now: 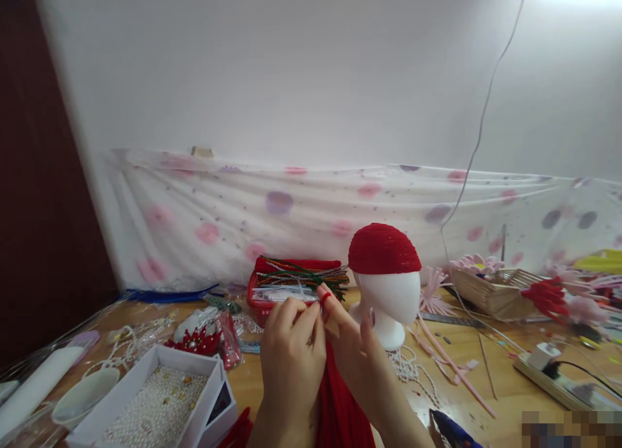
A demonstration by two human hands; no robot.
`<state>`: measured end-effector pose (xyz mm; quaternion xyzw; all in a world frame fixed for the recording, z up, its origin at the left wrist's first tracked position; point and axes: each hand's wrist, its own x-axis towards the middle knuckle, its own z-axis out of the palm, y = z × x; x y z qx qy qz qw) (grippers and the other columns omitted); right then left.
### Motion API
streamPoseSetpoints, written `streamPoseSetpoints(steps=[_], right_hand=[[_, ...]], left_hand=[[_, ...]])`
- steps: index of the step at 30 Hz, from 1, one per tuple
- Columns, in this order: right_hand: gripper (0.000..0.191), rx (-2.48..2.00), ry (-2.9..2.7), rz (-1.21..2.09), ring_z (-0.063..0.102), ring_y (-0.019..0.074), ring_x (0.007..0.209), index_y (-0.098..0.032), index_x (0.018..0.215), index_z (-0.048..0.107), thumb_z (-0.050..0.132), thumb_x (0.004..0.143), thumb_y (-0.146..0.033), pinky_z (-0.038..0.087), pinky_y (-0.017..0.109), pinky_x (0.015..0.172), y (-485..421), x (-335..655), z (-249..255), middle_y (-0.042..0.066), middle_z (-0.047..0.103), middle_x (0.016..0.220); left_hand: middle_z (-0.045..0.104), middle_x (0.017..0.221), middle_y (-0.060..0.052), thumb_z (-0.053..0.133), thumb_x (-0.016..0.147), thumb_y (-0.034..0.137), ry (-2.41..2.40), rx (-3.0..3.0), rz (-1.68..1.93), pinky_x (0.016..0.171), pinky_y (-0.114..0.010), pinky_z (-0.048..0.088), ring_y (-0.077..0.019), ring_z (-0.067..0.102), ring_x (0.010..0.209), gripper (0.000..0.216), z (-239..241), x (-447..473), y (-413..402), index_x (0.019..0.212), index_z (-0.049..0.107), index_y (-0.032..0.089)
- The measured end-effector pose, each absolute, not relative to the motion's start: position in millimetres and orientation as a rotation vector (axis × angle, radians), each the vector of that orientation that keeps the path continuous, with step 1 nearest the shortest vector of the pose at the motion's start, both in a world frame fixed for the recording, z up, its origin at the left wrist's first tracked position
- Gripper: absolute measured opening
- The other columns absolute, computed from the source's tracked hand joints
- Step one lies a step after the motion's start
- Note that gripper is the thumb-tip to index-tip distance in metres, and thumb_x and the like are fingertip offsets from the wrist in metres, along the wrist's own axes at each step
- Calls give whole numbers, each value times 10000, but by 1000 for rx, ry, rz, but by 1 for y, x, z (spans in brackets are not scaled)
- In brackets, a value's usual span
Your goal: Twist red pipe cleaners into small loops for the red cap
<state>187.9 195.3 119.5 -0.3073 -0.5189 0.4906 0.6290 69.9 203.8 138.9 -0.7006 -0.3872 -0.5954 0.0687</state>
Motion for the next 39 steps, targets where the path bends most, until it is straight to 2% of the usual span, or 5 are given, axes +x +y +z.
streamPoseSetpoints(steps=[7,12,27,33,39], right_hand=[[449,-801,-1219,958,335,295,1459,-366,1184,725,688,800,-594,187,470,1222,202,185,112,12,560,1475],[445,-913,-1488,813,213,259,1516,-413,1356,572,498,942,-558,171,513,1229,177,186,121,-29,347,1616],[374,-886,-1563,771,228,275,1512,-451,1314,603,460,974,-511,163,562,1220,173,190,128,-50,391,1592],[415,-872,-1578,775,202,287,1519,-434,1363,563,440,976,-521,146,575,1219,174,194,126,-31,327,1626],[496,-931,-1455,848,181,315,1520,-401,1341,598,495,908,-621,142,561,1220,177,198,131,-24,333,1623]], left_hand=[[599,616,7,584,856,207,-1598,-2478,-1995,552,-256,374,-147,516,553,192,142,61,211,673,642,208],[585,619,9,614,799,224,-1663,-2638,-2159,563,-253,374,-153,506,584,172,145,52,220,628,624,204],[561,601,37,664,734,176,-1665,-2763,-2376,574,-226,388,-125,500,584,176,152,49,217,597,556,198],[544,480,53,642,835,360,-1826,-3079,-2620,426,-233,410,-128,504,398,178,152,54,216,818,691,190],[766,780,-61,695,835,444,-1637,-3148,-2992,680,-321,566,-240,732,766,338,152,60,212,1043,720,179]])
